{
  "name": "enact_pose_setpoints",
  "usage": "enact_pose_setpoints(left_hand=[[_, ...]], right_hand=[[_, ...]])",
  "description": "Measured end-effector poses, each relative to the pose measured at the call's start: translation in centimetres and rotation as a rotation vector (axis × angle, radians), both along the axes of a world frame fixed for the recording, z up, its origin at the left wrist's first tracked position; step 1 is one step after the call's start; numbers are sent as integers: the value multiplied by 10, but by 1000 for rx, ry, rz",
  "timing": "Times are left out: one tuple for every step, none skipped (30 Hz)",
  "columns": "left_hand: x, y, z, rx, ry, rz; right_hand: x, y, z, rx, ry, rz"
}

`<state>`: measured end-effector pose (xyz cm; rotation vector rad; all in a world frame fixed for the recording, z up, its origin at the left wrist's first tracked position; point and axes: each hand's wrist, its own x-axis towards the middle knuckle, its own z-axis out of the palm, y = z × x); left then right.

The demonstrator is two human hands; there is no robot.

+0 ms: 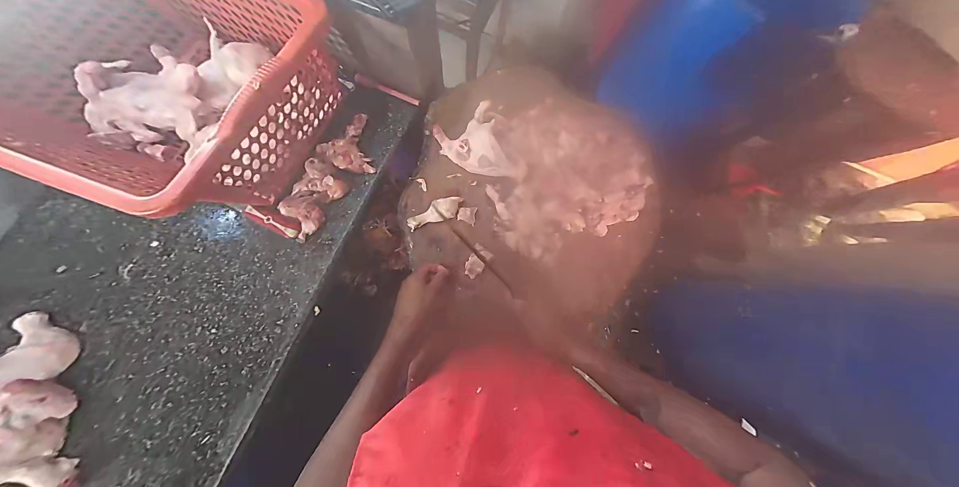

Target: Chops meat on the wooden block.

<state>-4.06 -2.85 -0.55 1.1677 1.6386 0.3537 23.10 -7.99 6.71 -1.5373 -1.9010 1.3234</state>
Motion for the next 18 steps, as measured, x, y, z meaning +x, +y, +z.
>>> enact_pose_setpoints(left_hand=[[-6, 5, 2, 34, 14, 38], [-12, 10, 3, 78, 37, 75], [-19, 19, 7, 122, 61, 110], [-25, 25, 11, 156, 77, 152], [-30, 30, 14, 187, 90, 186], [-33, 37, 17, 225, 96, 214], [-34, 46, 20, 264, 103, 234], [-36, 55, 21, 300, 118, 232], [-36, 64, 20, 328, 147, 201], [-37, 75, 18, 348, 200, 129], [-36, 85, 14, 366, 281, 24], [-33, 93, 10, 371, 380, -89], [-26, 99, 8, 371, 469, -189], [-20, 101, 6, 355, 526, -265], [-15, 100, 4, 324, 548, -315], [-11, 99, 5, 293, 533, -347], [-8, 98, 10, 255, 472, -351], [-4, 95, 18, 216, 362, -316]], right_hand=[[4, 3, -16, -167, -113, 4], [5, 6, -25, -288, -201, 2], [4, 9, -29, -322, -258, -16], [2, 7, -27, -319, -292, -28], [1, 3, -24, -302, -294, -33], [4, -1, -21, -278, -279, -23], [8, -5, -18, -267, -252, 4], [14, -7, -18, -278, -209, 34], [19, -8, -20, -333, -151, 60], [25, -7, -24, -441, -86, 80], [31, -5, -30, -577, -26, 79], [36, -3, -37, -691, 42, 42], [41, 0, -39, -770, 118, -24], [45, 4, -40, -812, 180, -104], [48, 7, -39, -811, 210, -205], [48, 10, -37, -762, 213, -297], [48, 13, -37, -689, 188, -376], [48, 17, -36, -609, 125, -426]])
